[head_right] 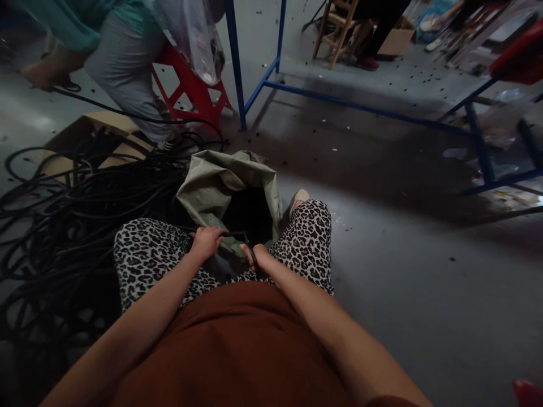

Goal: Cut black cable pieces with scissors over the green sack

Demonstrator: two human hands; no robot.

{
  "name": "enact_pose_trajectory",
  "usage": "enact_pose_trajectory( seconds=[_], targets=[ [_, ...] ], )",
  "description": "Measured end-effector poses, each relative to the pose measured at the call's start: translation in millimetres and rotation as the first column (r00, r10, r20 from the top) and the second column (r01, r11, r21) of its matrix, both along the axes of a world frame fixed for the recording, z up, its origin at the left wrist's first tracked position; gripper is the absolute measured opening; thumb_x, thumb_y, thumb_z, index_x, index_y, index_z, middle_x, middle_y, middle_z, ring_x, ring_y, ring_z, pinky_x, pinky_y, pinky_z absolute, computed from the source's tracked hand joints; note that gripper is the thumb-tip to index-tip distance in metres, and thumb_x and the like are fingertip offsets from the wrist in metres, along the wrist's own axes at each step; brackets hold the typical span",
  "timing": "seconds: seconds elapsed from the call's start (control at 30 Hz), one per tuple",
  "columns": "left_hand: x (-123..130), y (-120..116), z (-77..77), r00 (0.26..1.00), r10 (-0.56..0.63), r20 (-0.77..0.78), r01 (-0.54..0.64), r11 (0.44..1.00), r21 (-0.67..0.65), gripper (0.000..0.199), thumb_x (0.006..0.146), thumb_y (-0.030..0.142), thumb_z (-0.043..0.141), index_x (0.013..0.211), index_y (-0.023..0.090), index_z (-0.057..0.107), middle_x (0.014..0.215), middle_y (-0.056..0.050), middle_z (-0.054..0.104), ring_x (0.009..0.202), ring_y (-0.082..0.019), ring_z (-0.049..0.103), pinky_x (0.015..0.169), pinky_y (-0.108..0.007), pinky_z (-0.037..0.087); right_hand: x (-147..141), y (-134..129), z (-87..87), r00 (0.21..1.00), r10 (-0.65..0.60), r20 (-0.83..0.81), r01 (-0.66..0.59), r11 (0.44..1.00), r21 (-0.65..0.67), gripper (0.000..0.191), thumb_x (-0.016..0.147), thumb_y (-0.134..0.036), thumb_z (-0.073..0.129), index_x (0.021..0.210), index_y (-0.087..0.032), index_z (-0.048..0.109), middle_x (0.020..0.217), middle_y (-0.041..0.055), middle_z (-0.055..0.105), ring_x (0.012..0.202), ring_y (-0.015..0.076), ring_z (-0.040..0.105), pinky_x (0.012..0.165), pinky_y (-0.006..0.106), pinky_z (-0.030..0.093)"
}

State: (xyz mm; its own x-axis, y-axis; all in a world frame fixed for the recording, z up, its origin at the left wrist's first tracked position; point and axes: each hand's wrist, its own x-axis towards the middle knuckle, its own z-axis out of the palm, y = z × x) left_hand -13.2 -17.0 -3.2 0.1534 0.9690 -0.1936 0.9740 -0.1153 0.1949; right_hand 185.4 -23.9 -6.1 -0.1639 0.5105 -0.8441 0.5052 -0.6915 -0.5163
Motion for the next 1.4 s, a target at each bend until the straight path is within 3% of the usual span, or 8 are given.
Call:
enact_pose_trajectory(
  seconds=[0.27, 0.43, 0.6, 0.77, 1.4],
  targets=[
    [-0.4, 0.4, 2.0, 1.000, 0.006, -0.025, -0.007, 1.000, -0.013, 0.026, 0.081, 0.026, 0.051, 0.104, 0.023, 0.063, 0.096, -0.008, 0.067, 0.098, -0.025, 0.057, 0.083, -0.039, 0.032, 0.7, 0.6, -3.4, 1.000, -0.005, 0.004, 0.005, 1.000, 0.021, 0.045, 0.085, -0.046, 0.052, 0.054, -0.014, 0.048, 0.038, -0.0021, 0.043, 0.025, 0.0077, 0.038, 0.027, 0.018, 0.032],
    [-1.8, 0.5, 1.5, 0.999, 0.010, -0.052, -0.010, 1.000, 0.010, 0.027, 0.081, 0.027, 0.051, 0.105, 0.023, 0.062, 0.095, -0.008, 0.067, 0.096, -0.025, 0.057, 0.082, -0.038, 0.031, 0.6, 1.3, 7.1, 0.998, -0.057, -0.022, 0.057, 0.998, 0.030, 0.042, 0.087, -0.042, 0.052, 0.056, -0.014, 0.048, 0.038, -0.0042, 0.041, 0.025, 0.0057, 0.036, 0.027, 0.016, 0.031],
    [-2.6, 1.6, 3.3, 0.997, 0.077, -0.025, -0.076, 0.996, 0.038, 0.027, 0.082, 0.029, 0.051, 0.107, 0.023, 0.061, 0.099, -0.007, 0.068, 0.096, -0.024, 0.058, 0.081, -0.037, 0.032, 0.4, 1.8, 18.8, 0.996, -0.078, -0.040, 0.076, 0.995, -0.057, 0.046, 0.087, -0.052, 0.048, 0.062, -0.014, 0.049, 0.038, -0.0034, 0.043, 0.026, 0.0082, 0.041, 0.028, 0.018, 0.034],
    [-1.2, 3.4, 6.3, 0.992, 0.123, 0.012, -0.124, 0.991, 0.048, 0.027, 0.083, 0.029, 0.051, 0.107, 0.023, 0.061, 0.102, -0.006, 0.068, 0.097, -0.023, 0.058, 0.081, -0.036, 0.033, -0.2, 1.9, 17.6, 0.996, -0.054, -0.064, 0.048, 0.995, -0.091, 0.050, 0.086, -0.059, 0.045, 0.066, -0.014, 0.051, 0.040, -0.0016, 0.047, 0.028, 0.0103, 0.046, 0.029, 0.019, 0.037],
    [6.0, -1.0, 5.0, 0.999, 0.002, 0.049, -0.005, 0.998, 0.060, 0.027, 0.082, 0.030, 0.052, 0.106, 0.023, 0.062, 0.097, -0.006, 0.068, 0.093, -0.023, 0.058, 0.081, -0.036, 0.034, -1.6, 3.1, 7.5, 0.993, -0.044, -0.111, 0.036, 0.997, -0.071, 0.047, 0.086, -0.056, 0.047, 0.064, -0.014, 0.051, 0.040, -0.0012, 0.048, 0.030, 0.0097, 0.046, 0.031, 0.019, 0.039]
  ],
)
